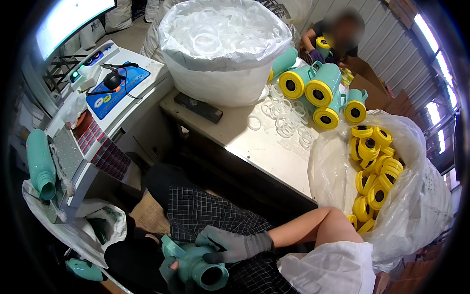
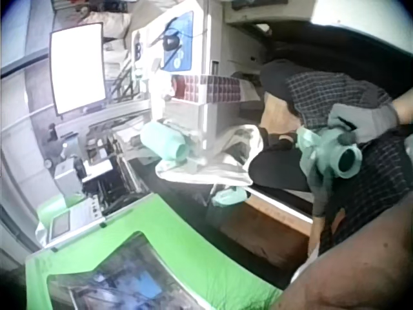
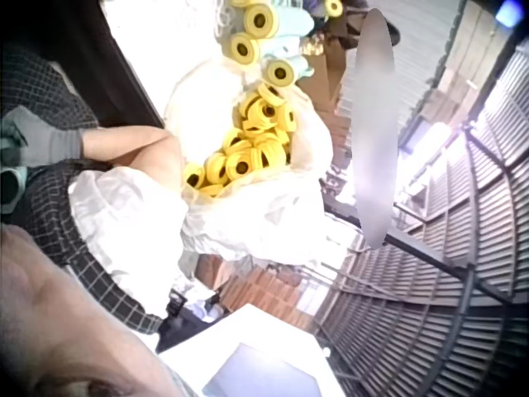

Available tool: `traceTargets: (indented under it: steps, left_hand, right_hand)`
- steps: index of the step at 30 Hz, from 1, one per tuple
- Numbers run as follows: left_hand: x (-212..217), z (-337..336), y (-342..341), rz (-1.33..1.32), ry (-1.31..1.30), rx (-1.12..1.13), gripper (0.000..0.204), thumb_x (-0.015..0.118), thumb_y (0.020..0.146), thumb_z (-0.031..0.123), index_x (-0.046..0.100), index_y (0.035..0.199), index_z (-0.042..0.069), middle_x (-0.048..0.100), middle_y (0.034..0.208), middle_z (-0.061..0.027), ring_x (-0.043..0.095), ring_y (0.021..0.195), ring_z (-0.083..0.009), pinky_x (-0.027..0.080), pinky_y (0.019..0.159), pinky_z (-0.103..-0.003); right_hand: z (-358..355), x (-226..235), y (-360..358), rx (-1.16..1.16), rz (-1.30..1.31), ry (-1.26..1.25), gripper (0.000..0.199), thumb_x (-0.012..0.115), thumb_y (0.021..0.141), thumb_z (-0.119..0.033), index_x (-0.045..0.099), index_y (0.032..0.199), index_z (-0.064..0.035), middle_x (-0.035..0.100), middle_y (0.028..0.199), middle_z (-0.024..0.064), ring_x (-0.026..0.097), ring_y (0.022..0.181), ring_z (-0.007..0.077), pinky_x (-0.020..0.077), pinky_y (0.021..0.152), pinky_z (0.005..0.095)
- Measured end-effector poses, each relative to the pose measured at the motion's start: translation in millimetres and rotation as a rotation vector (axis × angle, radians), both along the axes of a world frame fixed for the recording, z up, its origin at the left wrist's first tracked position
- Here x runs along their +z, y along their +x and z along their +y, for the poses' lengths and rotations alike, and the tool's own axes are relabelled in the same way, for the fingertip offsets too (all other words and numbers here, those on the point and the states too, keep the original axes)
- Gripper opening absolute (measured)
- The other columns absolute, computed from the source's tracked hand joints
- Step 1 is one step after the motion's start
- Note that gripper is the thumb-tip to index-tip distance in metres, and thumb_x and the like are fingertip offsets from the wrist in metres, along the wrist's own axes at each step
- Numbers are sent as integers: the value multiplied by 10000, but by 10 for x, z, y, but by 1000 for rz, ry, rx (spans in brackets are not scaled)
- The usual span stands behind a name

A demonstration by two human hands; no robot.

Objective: The person assembles teal plastic containers by inserting a white seal into the opening, attaching a yellow lid, and applying a label. The person handles the containers one at a time, placing the finished units on a nearby table.

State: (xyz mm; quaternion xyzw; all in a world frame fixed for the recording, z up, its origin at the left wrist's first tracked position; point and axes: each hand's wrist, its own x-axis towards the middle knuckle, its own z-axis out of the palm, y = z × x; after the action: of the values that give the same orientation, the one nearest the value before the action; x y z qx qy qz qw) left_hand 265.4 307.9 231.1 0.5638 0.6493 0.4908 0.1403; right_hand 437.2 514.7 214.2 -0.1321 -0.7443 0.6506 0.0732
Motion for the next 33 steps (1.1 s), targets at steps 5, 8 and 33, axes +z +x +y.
traceTargets:
  steps: [5,8,33]
  left_hand:
    - [-191,46,152,-361,67,155,566,677,1012,311,498,1414,-46,603,1285,-173,616,1058,-289,505,925,-400]
    - [-306,13,136,-229,59,161,530,663,1022,317,525,1389,-41,625,1272,-151,608,1078,-260,489,946,-374]
    - [-206,280,195,-355,55,189,507,704,965,247,512,1357,-12,567,1294,-173,574,1162,-306,467,1008,-420]
  right_hand:
    - [-114,67,-125,-78,-8,48,507,732,942,-362,565,1292,-35,536,1213,129,582,1100,242,507,954,380]
    - [-95,46,-92,-88,-38,109,522,706,961,-405,561,1307,-42,559,1229,144,594,1133,271,510,984,403]
    - [-45,-9,40,-176,-28,186,554,595,1009,-528,616,1294,-53,600,1226,151,601,1156,308,490,1030,439]
